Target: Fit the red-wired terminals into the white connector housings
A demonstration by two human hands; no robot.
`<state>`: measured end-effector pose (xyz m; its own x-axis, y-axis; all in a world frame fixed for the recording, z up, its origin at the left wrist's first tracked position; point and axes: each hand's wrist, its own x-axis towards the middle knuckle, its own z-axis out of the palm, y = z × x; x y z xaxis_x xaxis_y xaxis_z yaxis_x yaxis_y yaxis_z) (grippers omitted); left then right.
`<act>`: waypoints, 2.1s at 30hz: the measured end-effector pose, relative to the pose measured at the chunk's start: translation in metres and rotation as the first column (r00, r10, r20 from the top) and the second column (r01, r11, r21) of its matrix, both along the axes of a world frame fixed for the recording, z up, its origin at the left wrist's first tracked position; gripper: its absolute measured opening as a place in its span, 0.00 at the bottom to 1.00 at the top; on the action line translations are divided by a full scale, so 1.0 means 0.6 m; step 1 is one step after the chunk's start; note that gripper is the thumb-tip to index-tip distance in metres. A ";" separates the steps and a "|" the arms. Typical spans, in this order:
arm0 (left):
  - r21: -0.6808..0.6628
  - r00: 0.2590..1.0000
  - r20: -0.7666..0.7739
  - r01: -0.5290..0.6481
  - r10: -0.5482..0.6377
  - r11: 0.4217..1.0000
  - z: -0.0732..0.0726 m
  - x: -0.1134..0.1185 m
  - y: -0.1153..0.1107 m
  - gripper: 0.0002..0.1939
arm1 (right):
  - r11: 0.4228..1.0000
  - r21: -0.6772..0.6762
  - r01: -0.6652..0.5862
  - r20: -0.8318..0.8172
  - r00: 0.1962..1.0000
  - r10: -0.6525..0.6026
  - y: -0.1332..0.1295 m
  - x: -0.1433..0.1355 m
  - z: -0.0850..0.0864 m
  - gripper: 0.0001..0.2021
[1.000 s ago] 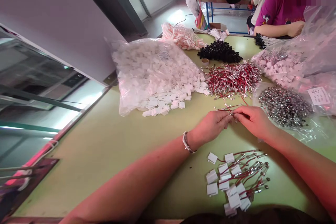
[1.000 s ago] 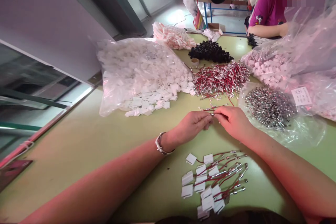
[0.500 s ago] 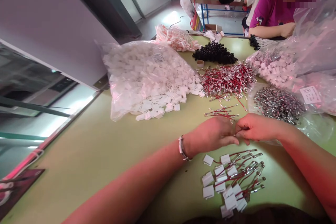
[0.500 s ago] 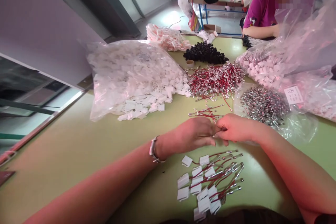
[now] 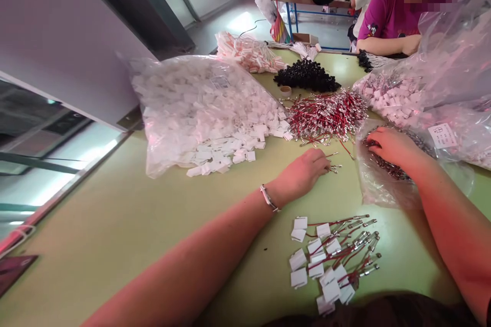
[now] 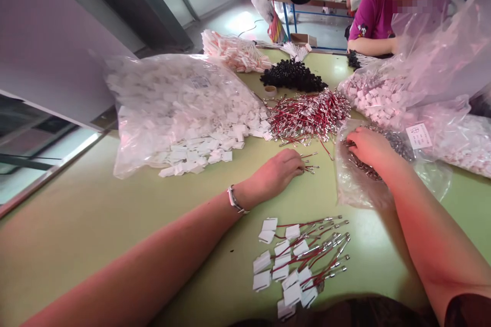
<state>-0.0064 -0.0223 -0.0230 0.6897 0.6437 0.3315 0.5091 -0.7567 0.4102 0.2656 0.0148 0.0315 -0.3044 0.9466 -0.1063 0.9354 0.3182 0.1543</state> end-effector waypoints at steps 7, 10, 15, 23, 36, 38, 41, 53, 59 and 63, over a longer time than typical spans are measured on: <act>-0.354 0.826 0.512 -0.047 0.235 0.934 0.040 -0.019 -0.010 0.04 | 0.990 -0.098 -0.106 0.092 0.989 0.115 -0.022 -0.030 0.007 0.10; -0.497 0.745 0.569 -0.027 0.349 0.868 0.048 -0.022 -0.012 0.03 | 0.984 -0.098 -0.147 0.034 0.988 0.151 -0.027 -0.032 0.013 0.09; -0.556 0.654 0.598 -0.078 0.463 0.828 0.045 -0.014 -0.014 0.06 | 0.997 0.054 -0.060 -0.169 0.983 0.068 -0.040 -0.053 0.019 0.11; -0.685 0.797 0.355 -0.134 0.489 0.716 0.038 0.005 -0.036 0.10 | 0.986 -0.011 -0.169 -0.725 0.680 0.108 -0.093 -0.140 -0.017 0.10; -0.612 0.842 0.312 -0.176 0.440 0.771 0.033 0.001 -0.034 0.10 | 0.975 0.048 -0.219 -0.711 0.678 0.188 -0.094 -0.137 -0.018 0.11; -0.562 0.859 0.302 -0.190 0.414 0.805 0.031 0.000 -0.035 0.10 | 0.964 0.036 -0.262 -0.699 0.683 0.212 -0.093 -0.136 -0.015 0.11; -0.384 0.900 0.276 -0.218 0.337 0.897 0.023 -0.004 -0.037 0.10 | 0.959 -0.054 -0.277 -0.678 0.716 0.168 -0.093 -0.132 -0.007 0.10; 0.153 0.999 0.034 -0.046 0.041 0.987 0.023 -0.016 -0.031 0.14 | 0.882 -0.409 -0.234 -0.705 0.695 -0.142 -0.087 -0.120 0.003 0.09; -0.141 0.987 0.072 -0.130 0.141 0.982 0.032 -0.030 -0.009 0.12 | 0.935 -0.265 -0.235 -0.609 0.793 0.027 -0.065 -0.101 0.001 0.10; -0.220 0.977 0.064 -0.183 0.202 0.958 0.041 -0.014 -0.021 0.12 | 0.942 -0.126 -0.310 -0.511 0.834 0.206 -0.084 -0.137 -0.009 0.13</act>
